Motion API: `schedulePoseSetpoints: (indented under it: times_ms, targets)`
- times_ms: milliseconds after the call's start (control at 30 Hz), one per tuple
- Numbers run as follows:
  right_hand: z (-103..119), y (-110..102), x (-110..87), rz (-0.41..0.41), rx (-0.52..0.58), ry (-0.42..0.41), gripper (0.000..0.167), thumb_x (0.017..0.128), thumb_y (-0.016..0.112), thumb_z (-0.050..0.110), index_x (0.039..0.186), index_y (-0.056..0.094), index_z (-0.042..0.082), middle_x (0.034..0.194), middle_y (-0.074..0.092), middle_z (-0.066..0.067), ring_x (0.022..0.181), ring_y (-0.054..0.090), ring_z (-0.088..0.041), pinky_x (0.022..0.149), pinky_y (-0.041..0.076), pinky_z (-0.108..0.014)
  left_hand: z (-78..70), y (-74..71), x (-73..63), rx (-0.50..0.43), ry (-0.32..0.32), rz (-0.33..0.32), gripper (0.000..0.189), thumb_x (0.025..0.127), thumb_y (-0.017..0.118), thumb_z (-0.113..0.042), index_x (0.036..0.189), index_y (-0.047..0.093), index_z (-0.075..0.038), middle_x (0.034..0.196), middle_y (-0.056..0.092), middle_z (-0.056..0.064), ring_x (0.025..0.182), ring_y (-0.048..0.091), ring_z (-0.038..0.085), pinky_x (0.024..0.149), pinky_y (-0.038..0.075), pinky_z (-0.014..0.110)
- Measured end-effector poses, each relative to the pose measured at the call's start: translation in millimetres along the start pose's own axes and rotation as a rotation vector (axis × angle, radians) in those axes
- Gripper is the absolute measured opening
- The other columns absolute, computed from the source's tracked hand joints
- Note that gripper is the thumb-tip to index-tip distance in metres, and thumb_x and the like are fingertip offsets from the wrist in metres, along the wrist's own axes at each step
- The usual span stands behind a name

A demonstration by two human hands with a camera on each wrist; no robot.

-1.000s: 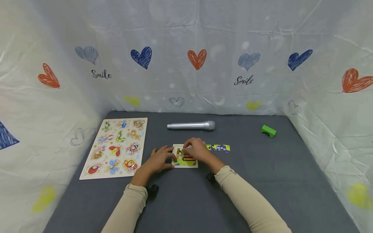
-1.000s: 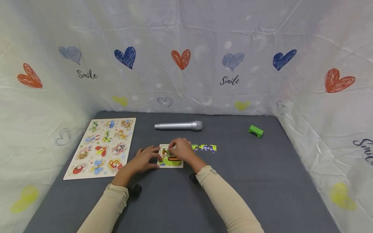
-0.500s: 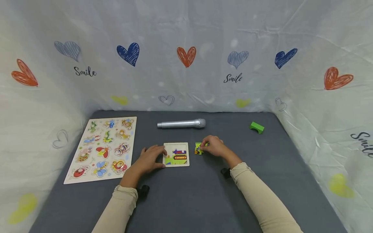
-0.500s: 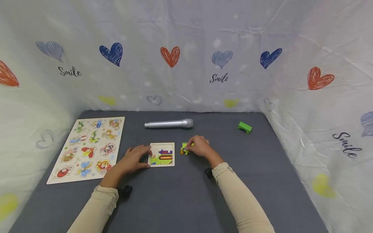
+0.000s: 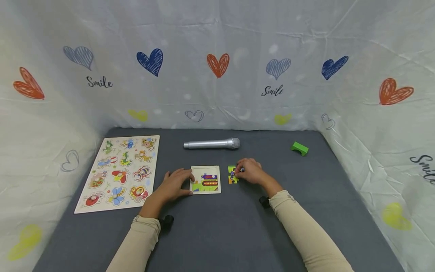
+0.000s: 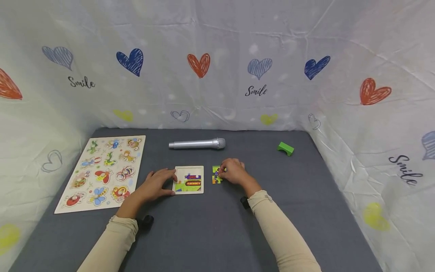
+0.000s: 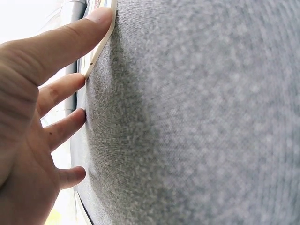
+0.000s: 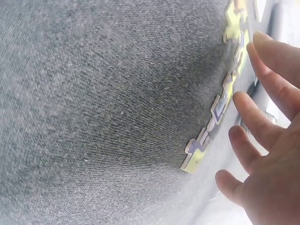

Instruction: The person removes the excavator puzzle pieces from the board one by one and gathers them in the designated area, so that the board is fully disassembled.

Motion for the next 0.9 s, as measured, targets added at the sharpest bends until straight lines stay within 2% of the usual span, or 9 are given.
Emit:
schedulePoseSetpoints:
  times_ms: [133, 233, 367, 567, 733, 900]
  targets:
    - [3, 2, 2.5, -0.021, -0.015, -0.012, 0.01, 0.088, 0.072, 0.023, 0.094, 0.077, 0.016, 0.134, 0.059, -0.01, 0.129, 0.043, -0.039, 0.098, 0.033, -0.063, 1.8, -0.8, -2.7, 0.008, 0.01, -0.004, 0.034, 0.08, 0.081, -0.029, 0.108, 0.063, -0.021, 0.148, 0.046, 0.011, 0.141, 0.032, 0.04, 0.105, 0.014, 0.076]
    - [12, 4, 4.4, -0.056, -0.028, -0.039, 0.012, 0.088, 0.071, 0.023, 0.097, 0.076, 0.015, 0.126, 0.064, -0.009, 0.125, 0.048, -0.037, 0.097, 0.036, -0.061, 1.5, -0.5, -2.3, 0.009, 0.018, 0.0, 0.033, 0.08, 0.08, -0.029, 0.109, 0.066, -0.023, 0.149, 0.046, 0.01, 0.141, 0.032, 0.04, 0.106, 0.013, 0.075]
    - [34, 13, 7.4, -0.083, -0.058, -0.108, 0.014, 0.089, 0.071, 0.023, 0.1, 0.075, 0.015, 0.117, 0.066, -0.008, 0.122, 0.051, -0.037, 0.095, 0.039, -0.06, 0.0, 0.2, -1.5, 0.001, 0.01, 0.029, 0.034, 0.082, 0.079, -0.028, 0.114, 0.067, -0.024, 0.15, 0.043, 0.011, 0.142, 0.029, 0.042, 0.107, 0.009, 0.075]
    - [67, 33, 15.0, -0.068, -0.139, -0.218, 0.016, 0.091, 0.069, 0.025, 0.103, 0.074, 0.016, 0.117, 0.064, -0.009, 0.119, 0.05, -0.038, 0.097, 0.037, -0.058, -5.7, -0.6, -0.8, 0.026, 0.003, 0.065, 0.036, 0.084, 0.076, -0.026, 0.12, 0.067, -0.025, 0.151, 0.041, 0.014, 0.143, 0.026, 0.045, 0.107, 0.009, 0.075]
    - [79, 46, 19.4, -0.043, -0.195, -0.211, 0.021, 0.091, 0.069, 0.029, 0.106, 0.073, 0.016, 0.118, 0.063, -0.008, 0.118, 0.05, -0.033, 0.099, 0.036, -0.053, -9.9, 0.6, -1.6, 0.049, 0.014, 0.087, 0.038, 0.087, 0.073, -0.025, 0.124, 0.066, -0.027, 0.153, 0.037, 0.017, 0.143, 0.024, 0.047, 0.106, 0.01, 0.075]
    - [82, 50, 20.9, -0.062, -0.198, -0.205, 0.017, 0.09, 0.07, 0.03, 0.101, 0.073, 0.018, 0.114, 0.063, -0.006, 0.114, 0.051, -0.031, 0.097, 0.038, -0.051, -12.6, -0.3, -0.9, 0.064, 0.015, 0.119, 0.039, 0.089, 0.071, -0.024, 0.127, 0.065, -0.029, 0.155, 0.033, 0.018, 0.143, 0.02, 0.048, 0.106, 0.01, 0.076]
Point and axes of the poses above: each hand's wrist, its own x-axis towards the middle knuckle, its own y-axis out of the palm, z = x × y, the point moved 2 cm from there along x, towards the middle knuckle
